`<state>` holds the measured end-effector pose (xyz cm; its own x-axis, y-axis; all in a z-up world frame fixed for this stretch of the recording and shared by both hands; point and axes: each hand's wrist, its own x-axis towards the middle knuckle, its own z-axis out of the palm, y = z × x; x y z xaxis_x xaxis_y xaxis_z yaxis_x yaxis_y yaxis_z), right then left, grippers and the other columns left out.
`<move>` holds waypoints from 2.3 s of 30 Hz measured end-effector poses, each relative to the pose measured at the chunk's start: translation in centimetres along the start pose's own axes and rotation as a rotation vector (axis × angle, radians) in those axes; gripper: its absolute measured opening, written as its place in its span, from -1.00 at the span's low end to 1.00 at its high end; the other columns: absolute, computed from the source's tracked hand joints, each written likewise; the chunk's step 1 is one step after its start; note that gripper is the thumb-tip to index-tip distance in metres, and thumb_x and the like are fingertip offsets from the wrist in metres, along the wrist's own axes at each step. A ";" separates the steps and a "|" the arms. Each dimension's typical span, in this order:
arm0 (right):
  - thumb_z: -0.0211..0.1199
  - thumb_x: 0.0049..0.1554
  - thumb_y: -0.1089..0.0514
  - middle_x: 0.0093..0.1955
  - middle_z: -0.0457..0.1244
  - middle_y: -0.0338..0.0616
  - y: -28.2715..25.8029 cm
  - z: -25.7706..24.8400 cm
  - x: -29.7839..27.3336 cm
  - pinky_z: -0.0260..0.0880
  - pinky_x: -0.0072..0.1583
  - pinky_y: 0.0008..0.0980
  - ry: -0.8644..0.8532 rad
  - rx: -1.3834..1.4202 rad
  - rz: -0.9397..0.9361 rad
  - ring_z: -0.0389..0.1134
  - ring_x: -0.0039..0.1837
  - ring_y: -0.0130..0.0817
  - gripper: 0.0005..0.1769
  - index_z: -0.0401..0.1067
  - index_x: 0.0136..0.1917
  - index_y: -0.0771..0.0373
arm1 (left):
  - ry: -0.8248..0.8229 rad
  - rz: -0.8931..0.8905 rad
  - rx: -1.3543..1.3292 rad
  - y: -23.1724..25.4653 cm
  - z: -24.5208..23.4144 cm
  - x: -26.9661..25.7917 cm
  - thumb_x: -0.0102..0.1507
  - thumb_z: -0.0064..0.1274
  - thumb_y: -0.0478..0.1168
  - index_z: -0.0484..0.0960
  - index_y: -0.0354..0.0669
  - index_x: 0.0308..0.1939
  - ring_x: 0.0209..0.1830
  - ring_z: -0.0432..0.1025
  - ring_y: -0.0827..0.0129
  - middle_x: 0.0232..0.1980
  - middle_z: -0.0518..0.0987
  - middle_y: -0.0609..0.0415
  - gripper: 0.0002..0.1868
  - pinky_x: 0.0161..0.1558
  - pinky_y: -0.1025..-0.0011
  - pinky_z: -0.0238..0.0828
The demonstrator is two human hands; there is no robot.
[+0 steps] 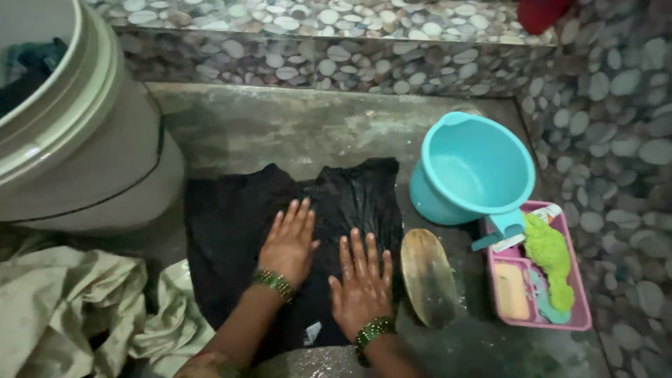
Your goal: The person washes clothes by hand and using a brush in a bucket and on the floor. They scrub the fabric with their hands, apply soap, and use a brush to clean a black garment.
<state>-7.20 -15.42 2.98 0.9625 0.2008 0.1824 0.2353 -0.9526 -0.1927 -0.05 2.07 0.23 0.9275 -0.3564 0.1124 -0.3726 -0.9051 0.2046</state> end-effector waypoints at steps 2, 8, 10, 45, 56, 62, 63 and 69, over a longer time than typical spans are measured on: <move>0.03 0.18 -0.12 0.68 -0.21 -0.03 -0.1 0.0 -0.3 -0.38 0.54 0.12 -0.059 0.043 0.032 -0.28 0.67 -0.01 -0.19 -0.04 0.60 0.19 | 0.064 0.074 -0.009 -1.3 0.4 -2.4 0.27 0.00 -0.17 0.31 -0.32 0.42 0.59 0.03 0.05 0.59 0.16 -0.15 -0.36 0.49 0.13 -0.07; 0.05 0.17 -0.10 0.67 -0.20 0.00 -0.1 -0.1 -0.1 -0.35 0.51 0.14 -0.011 0.048 0.002 -0.26 0.65 0.05 -0.18 -0.03 0.59 0.20 | 0.230 0.085 -0.203 -5.0 -2.1 -3.6 0.09 -0.11 -0.47 0.61 -0.22 0.07 0.38 0.37 0.09 0.33 0.53 -0.04 -0.54 0.43 0.23 0.23; 0.05 0.16 -0.11 0.68 -0.20 -0.01 -0.1 -0.2 -0.7 -0.35 0.52 0.13 -0.043 0.053 0.016 -0.26 0.65 0.03 -0.18 -0.03 0.60 0.19 | 0.335 -0.219 -0.179 -7.0 -3.1 -3.4 0.22 -0.05 -0.44 0.57 -0.18 0.22 0.42 0.34 0.16 0.37 0.50 0.05 -0.53 0.44 0.17 0.21; 0.30 -0.12 0.35 0.21 0.31 0.02 -16.0 3.7 9.4 0.30 0.11 -0.05 0.099 0.472 -0.363 0.26 0.20 0.10 -0.55 0.58 0.09 0.17 | 0.523 -0.606 -0.286 -4.8 -1.0 -12.2 0.14 -0.22 -0.32 0.04 -0.35 0.58 0.50 0.18 -0.03 0.52 0.27 -0.28 -0.13 0.45 0.06 0.07; 0.13 -0.14 0.53 -0.04 0.36 -0.17 -6.4 7.0 9.3 0.41 0.06 -0.33 -0.415 1.723 0.526 0.39 0.05 -0.29 -0.52 0.49 0.05 0.25 | 0.582 -0.168 -0.381 -8.8 -3.8 -1.0 0.27 0.05 -0.29 0.41 -0.07 0.42 0.40 0.31 -0.16 0.46 0.41 -0.23 -0.41 0.38 0.10 0.21; 0.12 0.04 0.42 -0.14 0.28 -0.13 0.3 7.0 9.9 0.27 -0.11 -0.28 0.006 1.986 0.889 0.26 -0.16 -0.30 -0.70 0.51 0.03 0.24 | 0.275 -0.217 -0.297 -2.0 -3.1 -6.7 0.24 0.12 -0.21 0.59 -0.05 0.14 0.00 0.46 0.02 0.00 0.57 -0.09 -0.64 0.01 0.12 0.34; 0.15 0.19 0.36 -0.16 0.24 -0.08 0.4 6.5 10.7 0.11 -0.20 -0.25 0.077 1.790 0.896 0.15 -0.21 -0.29 -0.79 0.55 0.06 0.30 | 0.282 -0.204 -0.284 -1.2 -3.3 -7.6 0.22 0.14 -0.17 0.57 -0.11 0.01 -0.09 0.46 0.03 -0.10 0.56 -0.08 -0.71 -0.07 0.11 0.32; 0.15 0.01 0.30 0.22 0.36 0.04 -6.8 4.3 9.0 0.19 0.32 0.01 0.305 0.249 -0.148 0.31 0.30 0.07 -0.61 0.46 0.14 0.21 | 0.206 -0.256 -0.246 -0.4 -3.6 -8.2 0.19 0.14 -0.12 0.50 -0.13 -0.32 -0.28 0.47 0.04 -0.33 0.53 -0.03 -0.80 -0.21 0.08 0.32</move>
<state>0.45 -6.15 1.75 0.8408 0.2191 0.4951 0.4294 -0.8267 -0.3634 -7.58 6.22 2.74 0.9753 -0.0507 0.2149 -0.1498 -0.8672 0.4750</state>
